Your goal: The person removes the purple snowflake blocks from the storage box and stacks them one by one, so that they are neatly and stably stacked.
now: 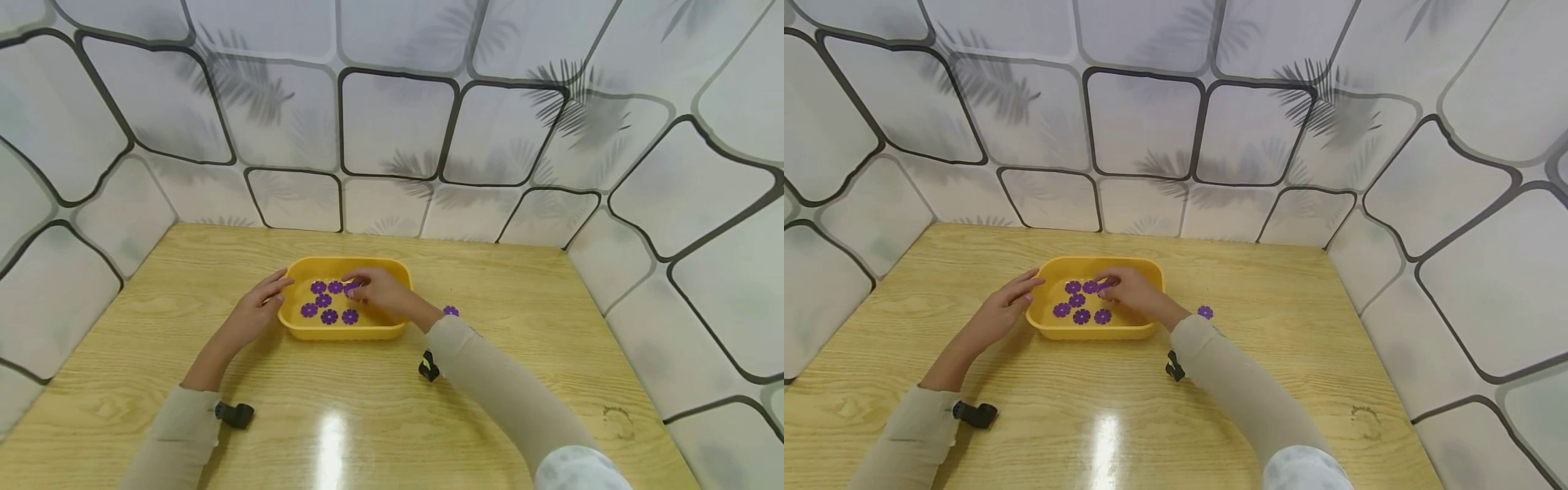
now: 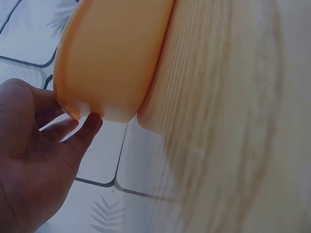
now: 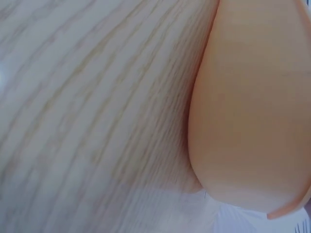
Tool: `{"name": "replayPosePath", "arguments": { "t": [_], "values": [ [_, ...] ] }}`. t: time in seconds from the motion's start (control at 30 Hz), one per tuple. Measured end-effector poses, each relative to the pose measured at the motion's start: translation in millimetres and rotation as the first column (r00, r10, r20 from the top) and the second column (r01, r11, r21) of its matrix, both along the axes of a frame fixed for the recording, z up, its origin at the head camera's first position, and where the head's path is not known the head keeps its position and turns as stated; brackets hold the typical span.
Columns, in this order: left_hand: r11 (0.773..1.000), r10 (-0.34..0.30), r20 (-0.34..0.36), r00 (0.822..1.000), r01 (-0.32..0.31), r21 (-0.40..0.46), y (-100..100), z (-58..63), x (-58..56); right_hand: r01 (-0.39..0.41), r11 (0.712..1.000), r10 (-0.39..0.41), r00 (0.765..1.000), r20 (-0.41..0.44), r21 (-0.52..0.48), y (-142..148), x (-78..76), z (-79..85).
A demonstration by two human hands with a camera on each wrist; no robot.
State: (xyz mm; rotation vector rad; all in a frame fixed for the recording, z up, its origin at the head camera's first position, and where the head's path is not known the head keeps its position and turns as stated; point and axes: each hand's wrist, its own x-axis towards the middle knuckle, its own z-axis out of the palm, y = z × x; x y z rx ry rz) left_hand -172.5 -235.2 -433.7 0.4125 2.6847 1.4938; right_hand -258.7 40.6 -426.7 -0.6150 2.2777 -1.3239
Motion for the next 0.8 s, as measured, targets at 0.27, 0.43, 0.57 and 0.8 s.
{"name": "replayPosePath", "arguments": {
  "t": [0.27, 0.43, 0.57, 0.8],
  "values": [
    [1.000, -0.003, 0.001, 1.000, 0.003, -0.007, 0, 0.0, -0.6, -0.005, 0.997, 0.010, 0.997, 0.079, -0.075, 2, 3.1, 9.8],
    [1.000, 0.001, -0.001, 1.000, -0.001, -0.017, -1, -1.2, -1.4, 0.013, 0.991, 0.008, 0.989, 0.149, -0.136, 5, 4.0, 11.3],
    [1.000, 0.002, -0.005, 1.000, -0.002, -0.022, 0, -0.8, -1.4, 0.003, 0.991, 0.018, 0.987, 0.158, -0.131, 6, 3.7, 8.9],
    [1.000, 0.005, -0.007, 1.000, -0.005, -0.009, -1, -1.4, -0.5, -0.014, 0.998, 0.022, 0.992, 0.124, -0.066, 7, 5.0, 6.8]
  ]
}}
